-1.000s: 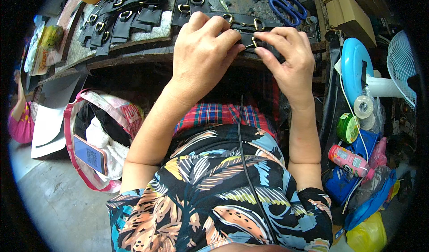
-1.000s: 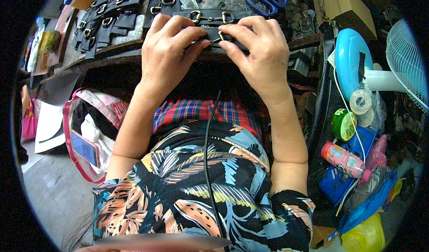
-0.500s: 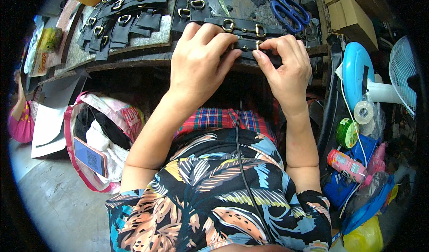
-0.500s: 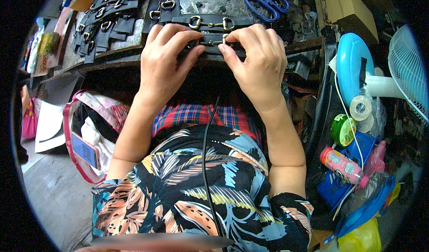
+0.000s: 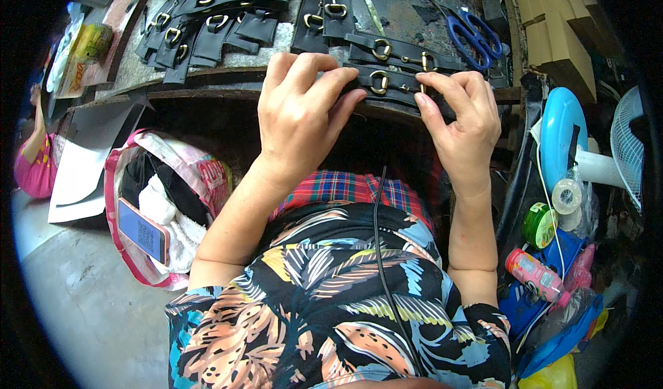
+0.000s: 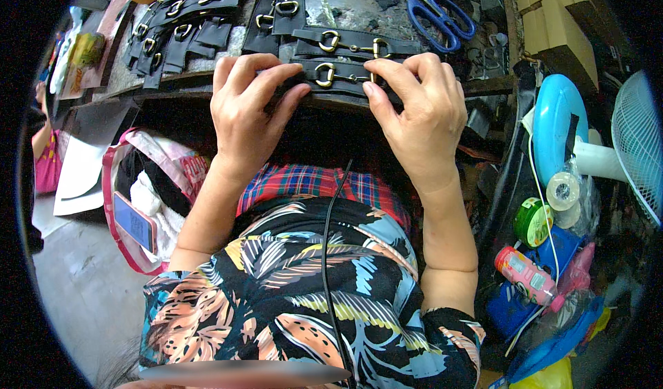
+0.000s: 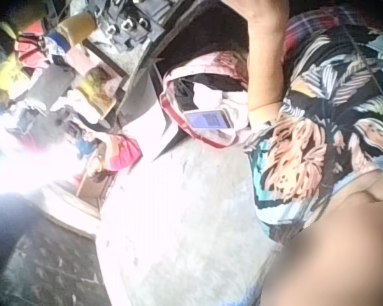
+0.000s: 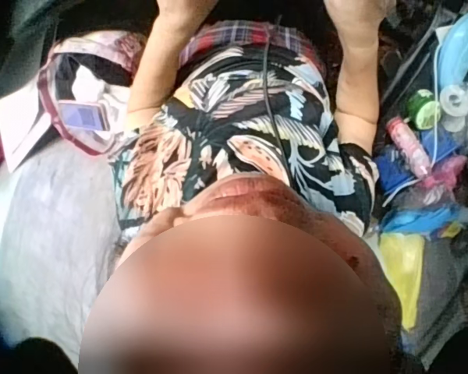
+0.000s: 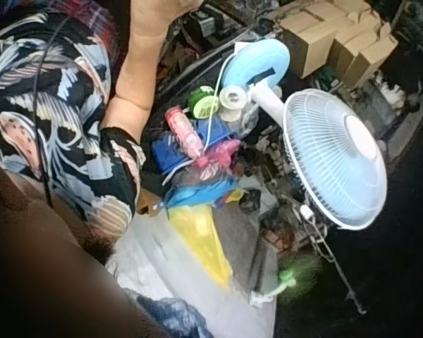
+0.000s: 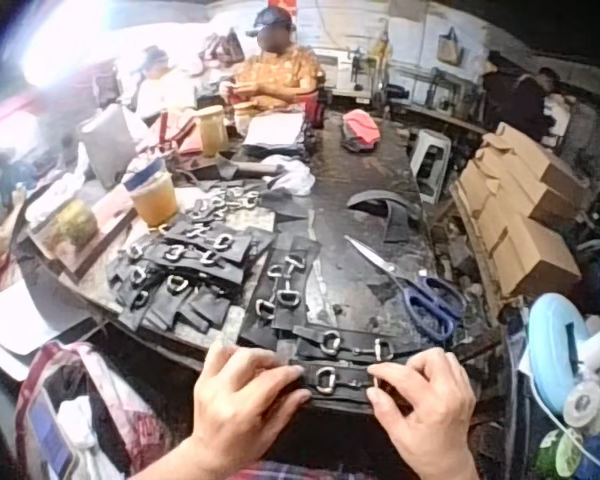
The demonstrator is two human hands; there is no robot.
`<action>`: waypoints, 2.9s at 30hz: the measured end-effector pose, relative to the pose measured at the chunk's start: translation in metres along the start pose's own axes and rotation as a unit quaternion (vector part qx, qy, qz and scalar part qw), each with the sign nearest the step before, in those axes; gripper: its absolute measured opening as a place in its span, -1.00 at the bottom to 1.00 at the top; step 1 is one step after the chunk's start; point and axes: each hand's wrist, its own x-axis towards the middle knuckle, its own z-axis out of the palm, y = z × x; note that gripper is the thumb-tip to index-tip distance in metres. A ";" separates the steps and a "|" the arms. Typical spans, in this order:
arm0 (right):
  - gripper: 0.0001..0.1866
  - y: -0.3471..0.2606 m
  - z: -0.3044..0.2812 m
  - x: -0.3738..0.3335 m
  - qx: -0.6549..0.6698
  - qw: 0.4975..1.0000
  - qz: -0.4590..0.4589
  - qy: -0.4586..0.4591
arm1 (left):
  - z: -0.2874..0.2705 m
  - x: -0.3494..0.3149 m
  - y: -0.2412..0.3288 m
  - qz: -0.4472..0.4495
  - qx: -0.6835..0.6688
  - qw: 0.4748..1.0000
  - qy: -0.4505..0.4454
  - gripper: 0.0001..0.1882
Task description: The person assembles black leather straps with brass D-rings and rivets. They thread the strap through the D-rings, align the hardware, and use scissors to trim excess strap material. Completed straps are stacked on the workbench.
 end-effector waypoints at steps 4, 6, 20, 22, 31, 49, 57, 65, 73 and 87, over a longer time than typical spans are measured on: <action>-0.74 -0.007 0.000 0.005 0.011 0.999 -0.031 0.020 | -0.003 -0.004 0.000 -0.024 0.015 1.000 0.001 -0.71; -0.74 -0.011 0.002 0.007 0.013 0.998 -0.064 0.010 | -0.002 -0.005 0.001 -0.006 0.021 1.000 -0.009 -0.71; -0.79 -0.025 0.019 0.017 0.027 0.994 -0.104 -0.015 | -0.009 -0.002 0.010 -0.069 0.027 0.997 -0.034 -0.76; -0.80 -0.024 0.023 0.018 0.033 0.994 -0.100 -0.021 | -0.008 0.000 0.009 -0.076 -0.042 0.996 -0.032 -0.76; -0.83 -0.020 0.023 0.015 0.068 0.991 -0.112 -0.018 | -0.002 0.003 0.008 -0.073 0.005 0.996 -0.061 -0.72; -0.83 0.030 -0.011 0.023 -0.066 0.994 -0.075 0.047 | 0.010 0.046 -0.013 0.038 0.057 0.996 -0.057 -0.79; -0.89 0.036 -0.002 0.016 -0.013 0.998 -0.022 0.050 | 0.019 0.040 -0.021 0.013 0.021 0.999 -0.034 -0.86; -0.88 0.036 0.002 0.013 0.001 0.998 -0.009 0.064 | 0.018 0.038 -0.018 0.006 0.008 0.999 -0.037 -0.84; -0.87 0.038 0.005 0.011 0.015 0.996 -0.006 0.088 | 0.020 0.038 -0.017 0.008 0.015 0.999 -0.028 -0.83; -0.83 0.039 0.007 0.008 0.031 0.994 0.020 0.103 | 0.022 0.038 -0.020 0.029 0.018 0.999 -0.012 -0.84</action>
